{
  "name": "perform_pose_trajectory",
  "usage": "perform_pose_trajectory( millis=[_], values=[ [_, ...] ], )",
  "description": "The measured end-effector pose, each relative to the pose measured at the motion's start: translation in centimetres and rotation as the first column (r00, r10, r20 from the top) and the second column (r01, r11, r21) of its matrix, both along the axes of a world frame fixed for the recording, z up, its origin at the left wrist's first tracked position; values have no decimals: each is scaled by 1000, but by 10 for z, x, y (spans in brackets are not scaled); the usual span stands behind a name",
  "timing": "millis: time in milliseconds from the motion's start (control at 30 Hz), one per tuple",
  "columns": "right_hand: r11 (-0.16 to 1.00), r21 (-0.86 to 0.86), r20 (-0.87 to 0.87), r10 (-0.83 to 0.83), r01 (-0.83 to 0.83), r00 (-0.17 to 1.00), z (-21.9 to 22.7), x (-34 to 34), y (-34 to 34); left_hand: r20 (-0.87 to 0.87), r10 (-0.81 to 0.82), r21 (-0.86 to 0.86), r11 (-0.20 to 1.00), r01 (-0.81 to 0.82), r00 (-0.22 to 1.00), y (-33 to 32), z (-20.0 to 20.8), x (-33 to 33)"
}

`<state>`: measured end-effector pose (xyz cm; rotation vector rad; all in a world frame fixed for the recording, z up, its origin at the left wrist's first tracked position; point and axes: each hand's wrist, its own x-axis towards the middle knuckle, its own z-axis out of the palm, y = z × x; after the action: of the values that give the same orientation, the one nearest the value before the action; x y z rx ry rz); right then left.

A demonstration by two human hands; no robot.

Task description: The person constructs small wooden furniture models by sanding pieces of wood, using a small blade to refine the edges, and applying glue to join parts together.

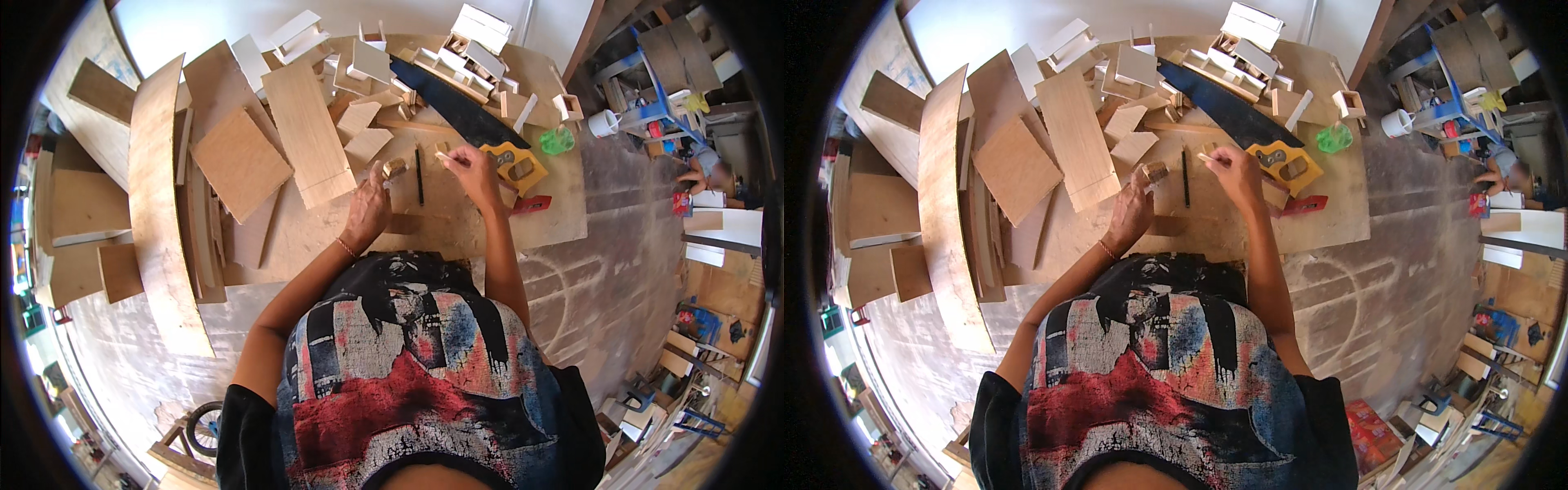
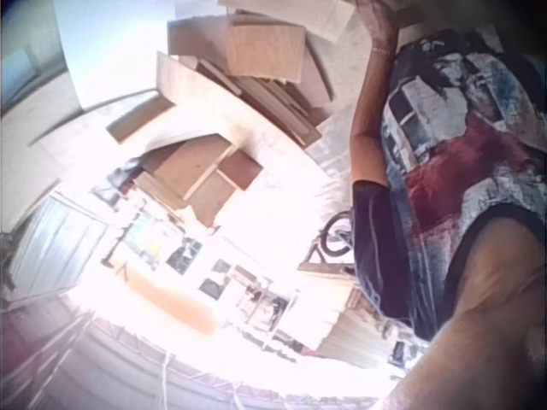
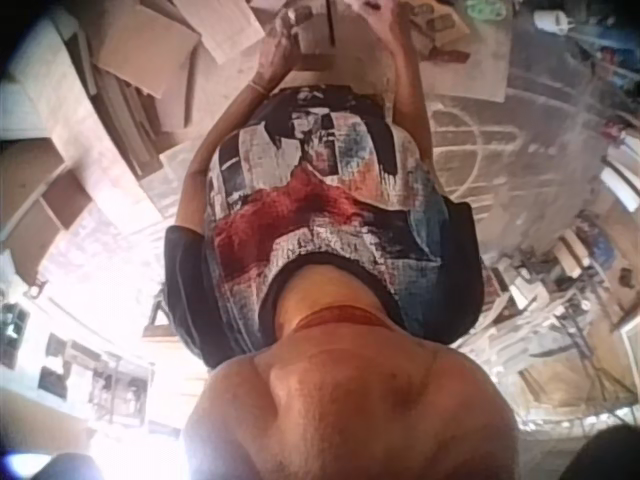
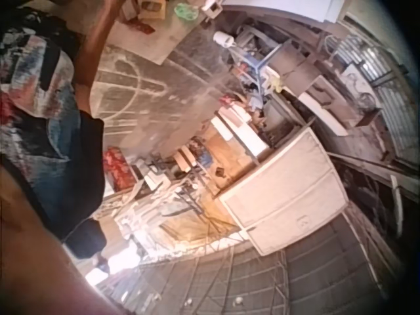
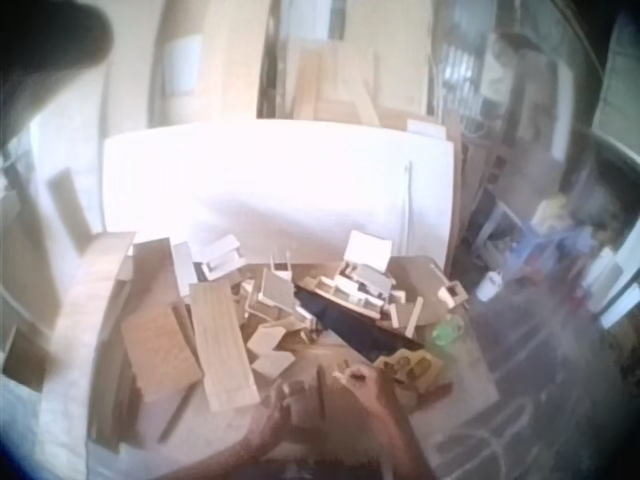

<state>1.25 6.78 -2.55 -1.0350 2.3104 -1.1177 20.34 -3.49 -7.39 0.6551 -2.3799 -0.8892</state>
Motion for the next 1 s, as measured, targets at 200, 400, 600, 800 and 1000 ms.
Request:
perform_pose_trajectory(
  millis=[200,400,600,800,1000],
  values=[
    [944,-279,-18,181,-179,983,25,41,-33,48,4,-21,1000,-3,999,-3,-6,1],
    [941,-333,239,152,-66,959,3,32,-36,104,5,-1,1000,-5,995,-3,1,3],
    [958,-287,361,122,-14,925,-15,35,-35,15,90,20,996,-90,996,-2,24,2],
    [960,-280,371,82,27,925,-17,33,-35,-157,71,49,997,-64,985,-14,35,-8],
    [954,-296,172,102,-47,980,5,39,-27,-197,65,383,923,16,978,-19,31,-8]
  ],
)
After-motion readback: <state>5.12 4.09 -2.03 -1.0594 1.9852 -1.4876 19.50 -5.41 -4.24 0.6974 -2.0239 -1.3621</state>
